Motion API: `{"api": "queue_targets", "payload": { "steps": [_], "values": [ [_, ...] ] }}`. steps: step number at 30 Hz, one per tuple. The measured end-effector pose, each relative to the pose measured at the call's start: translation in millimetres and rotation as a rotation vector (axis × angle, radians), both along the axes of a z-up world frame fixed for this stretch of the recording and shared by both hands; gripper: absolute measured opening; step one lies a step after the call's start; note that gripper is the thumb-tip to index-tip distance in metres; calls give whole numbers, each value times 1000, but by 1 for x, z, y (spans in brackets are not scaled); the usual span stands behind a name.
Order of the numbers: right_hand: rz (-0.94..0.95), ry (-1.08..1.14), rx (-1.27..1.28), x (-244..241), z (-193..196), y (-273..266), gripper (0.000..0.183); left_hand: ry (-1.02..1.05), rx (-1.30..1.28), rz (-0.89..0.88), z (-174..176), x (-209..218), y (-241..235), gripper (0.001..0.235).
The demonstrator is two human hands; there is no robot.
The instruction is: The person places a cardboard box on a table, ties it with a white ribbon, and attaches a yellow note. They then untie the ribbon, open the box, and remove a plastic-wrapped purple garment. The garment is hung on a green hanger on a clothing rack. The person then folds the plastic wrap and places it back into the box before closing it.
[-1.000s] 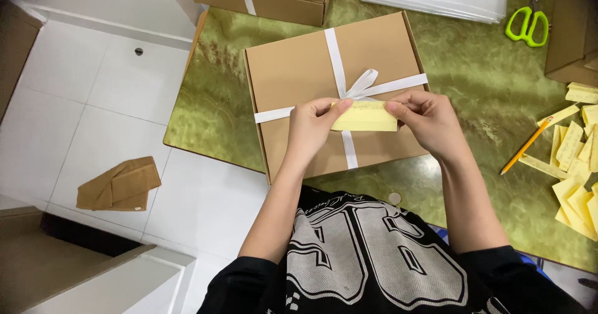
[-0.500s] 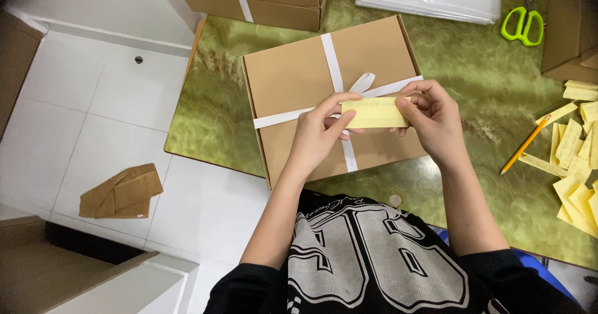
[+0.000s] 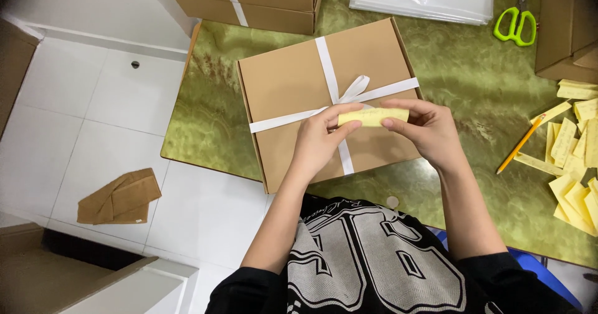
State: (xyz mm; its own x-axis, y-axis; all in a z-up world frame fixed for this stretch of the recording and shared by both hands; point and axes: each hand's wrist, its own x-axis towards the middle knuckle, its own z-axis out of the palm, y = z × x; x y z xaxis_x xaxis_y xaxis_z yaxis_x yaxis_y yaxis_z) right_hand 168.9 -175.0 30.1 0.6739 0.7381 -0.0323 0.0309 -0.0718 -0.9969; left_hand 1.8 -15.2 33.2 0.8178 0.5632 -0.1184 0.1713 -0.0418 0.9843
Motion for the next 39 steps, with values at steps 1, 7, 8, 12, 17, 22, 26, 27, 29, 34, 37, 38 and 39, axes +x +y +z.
{"api": "queue_targets", "payload": {
  "steps": [1,7,8,12,17,22,26,27,29,34,37,38,39],
  "values": [
    [0,0,0,1,-4,-2,41,0,0,0,-1,0,0,36],
    [-6,-43,-112,0,0,-3,40,43,48,37,-12,0,-1,27],
    [10,-93,-123,5,-11,-6,41,54,76,43,-12,0,-2,26],
    [53,-236,-169,2,-2,-4,36,101,114,104,-17,2,-6,21],
    [65,-233,-172,1,-10,-1,35,115,102,155,-25,6,-7,18],
    [63,-175,-169,1,-15,2,33,77,-38,219,-2,5,-10,19],
    [103,-69,-220,0,-2,8,30,52,-142,180,-9,3,-4,20],
    [114,-55,-224,2,-3,8,28,47,-174,158,-7,2,-3,19],
    [121,-22,-216,4,-9,7,27,24,-196,150,-8,2,-1,19],
    [129,81,-167,2,-8,8,22,-34,-250,136,-21,6,-1,20],
    [138,135,-145,1,-5,9,19,-47,-297,136,-18,7,-1,21],
    [134,149,-148,-2,1,9,18,-67,-305,152,-19,6,-1,22],
    [130,163,-151,-5,6,9,17,-87,-313,168,-20,6,-1,22]
  ]
}}
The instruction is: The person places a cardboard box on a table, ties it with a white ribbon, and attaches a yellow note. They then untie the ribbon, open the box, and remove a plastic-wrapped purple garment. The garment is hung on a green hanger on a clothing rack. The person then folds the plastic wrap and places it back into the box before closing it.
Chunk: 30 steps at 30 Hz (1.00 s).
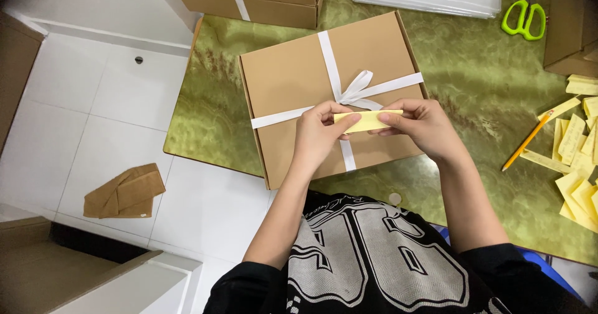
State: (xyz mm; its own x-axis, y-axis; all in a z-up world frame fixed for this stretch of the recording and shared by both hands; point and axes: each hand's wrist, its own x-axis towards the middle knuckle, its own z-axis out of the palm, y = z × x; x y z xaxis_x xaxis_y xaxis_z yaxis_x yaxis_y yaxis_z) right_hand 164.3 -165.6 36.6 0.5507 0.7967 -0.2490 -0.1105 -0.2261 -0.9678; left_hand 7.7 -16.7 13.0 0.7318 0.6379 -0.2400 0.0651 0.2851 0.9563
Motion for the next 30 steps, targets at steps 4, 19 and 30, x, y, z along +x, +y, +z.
{"api": "queue_targets", "payload": {
  "steps": [4,19,30],
  "values": [
    [41,-132,-63,14,-12,-4,15,-15,-3,17,-8,1,-2,21],
    [165,-299,-132,2,15,3,6,34,-4,-105,2,3,-5,20],
    [61,-382,-177,32,-32,-35,17,57,96,-82,-5,21,-32,22]
  ]
}}
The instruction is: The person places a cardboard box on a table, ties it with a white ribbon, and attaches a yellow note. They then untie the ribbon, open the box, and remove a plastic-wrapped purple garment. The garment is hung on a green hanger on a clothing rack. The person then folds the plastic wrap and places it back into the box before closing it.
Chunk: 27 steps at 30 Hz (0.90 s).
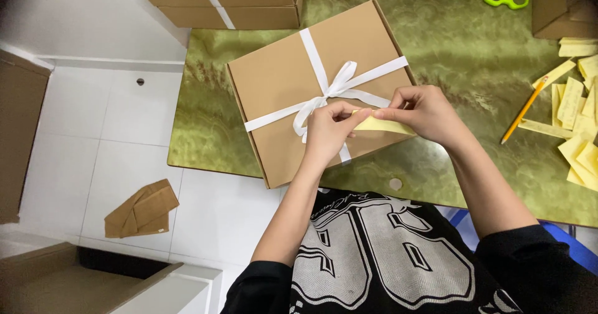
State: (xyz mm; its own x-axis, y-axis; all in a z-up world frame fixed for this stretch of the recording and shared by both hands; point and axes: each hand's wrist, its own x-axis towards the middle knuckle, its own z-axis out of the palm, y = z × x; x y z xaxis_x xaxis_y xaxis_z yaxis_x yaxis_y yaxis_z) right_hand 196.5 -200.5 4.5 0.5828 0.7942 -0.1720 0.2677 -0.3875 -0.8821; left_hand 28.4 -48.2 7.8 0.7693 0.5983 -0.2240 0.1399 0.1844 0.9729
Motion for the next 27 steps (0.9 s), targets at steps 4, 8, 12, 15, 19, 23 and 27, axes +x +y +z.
{"api": "queue_targets", "payload": {
  "steps": [4,8,12,15,19,23,27],
  "values": [
    [-123,-23,-37,5,17,-46,18,47,-87,-84,-27,29,-21,27],
    [-261,50,15,8,22,-109,10,73,-109,-135,-14,54,-55,25],
    [-467,48,29,10,14,-164,15,119,73,-251,-10,84,-93,18],
    [-599,7,8,20,-19,-213,21,124,131,-293,-17,104,-131,15],
    [-695,20,3,20,-36,-269,21,125,110,-356,-48,133,-183,16],
    [-734,106,63,23,-72,-332,19,101,115,-427,-96,158,-229,19],
    [-870,66,-22,24,-86,-376,21,109,261,-519,-137,185,-278,16]
  ]
}}
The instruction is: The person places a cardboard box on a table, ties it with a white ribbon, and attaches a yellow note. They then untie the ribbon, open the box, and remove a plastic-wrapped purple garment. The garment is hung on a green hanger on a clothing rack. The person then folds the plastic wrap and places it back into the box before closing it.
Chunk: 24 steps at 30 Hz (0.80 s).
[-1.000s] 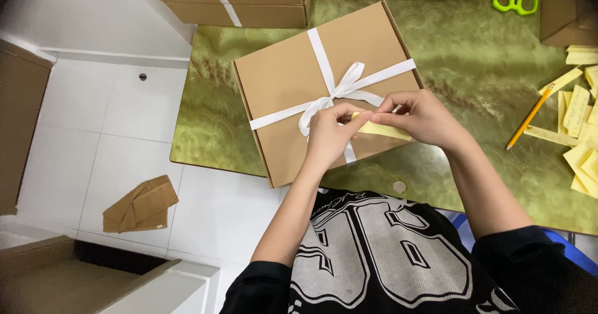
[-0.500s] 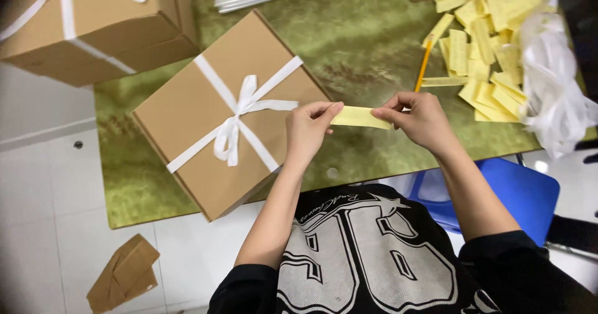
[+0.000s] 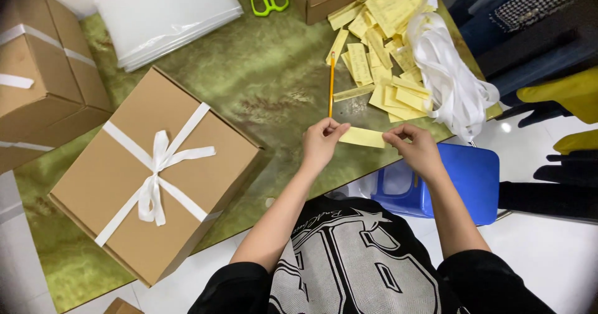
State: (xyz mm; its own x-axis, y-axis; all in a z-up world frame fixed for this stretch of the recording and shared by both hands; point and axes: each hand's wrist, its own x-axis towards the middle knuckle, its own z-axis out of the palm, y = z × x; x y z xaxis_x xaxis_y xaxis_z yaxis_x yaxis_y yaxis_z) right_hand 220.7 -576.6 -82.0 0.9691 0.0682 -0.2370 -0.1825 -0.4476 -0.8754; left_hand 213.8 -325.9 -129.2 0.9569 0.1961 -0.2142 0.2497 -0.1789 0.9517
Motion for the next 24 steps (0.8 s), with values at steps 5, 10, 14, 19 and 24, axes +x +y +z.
{"api": "queue_targets", "payload": {
  "steps": [5,10,14,19,24],
  "values": [
    [-210,-5,96,14,-28,-39,20,-16,19,-83,2,32,-51,17],
    [-253,47,182,26,-7,-54,16,19,96,-187,-17,59,-74,13],
    [-272,123,100,43,-12,-59,21,220,-17,-201,-26,57,-78,27],
    [-280,103,-33,46,-44,-57,22,313,1,-190,-62,42,-75,39],
    [-197,-143,-421,41,-64,-57,35,229,-106,-97,-43,25,-51,33]
  ]
}}
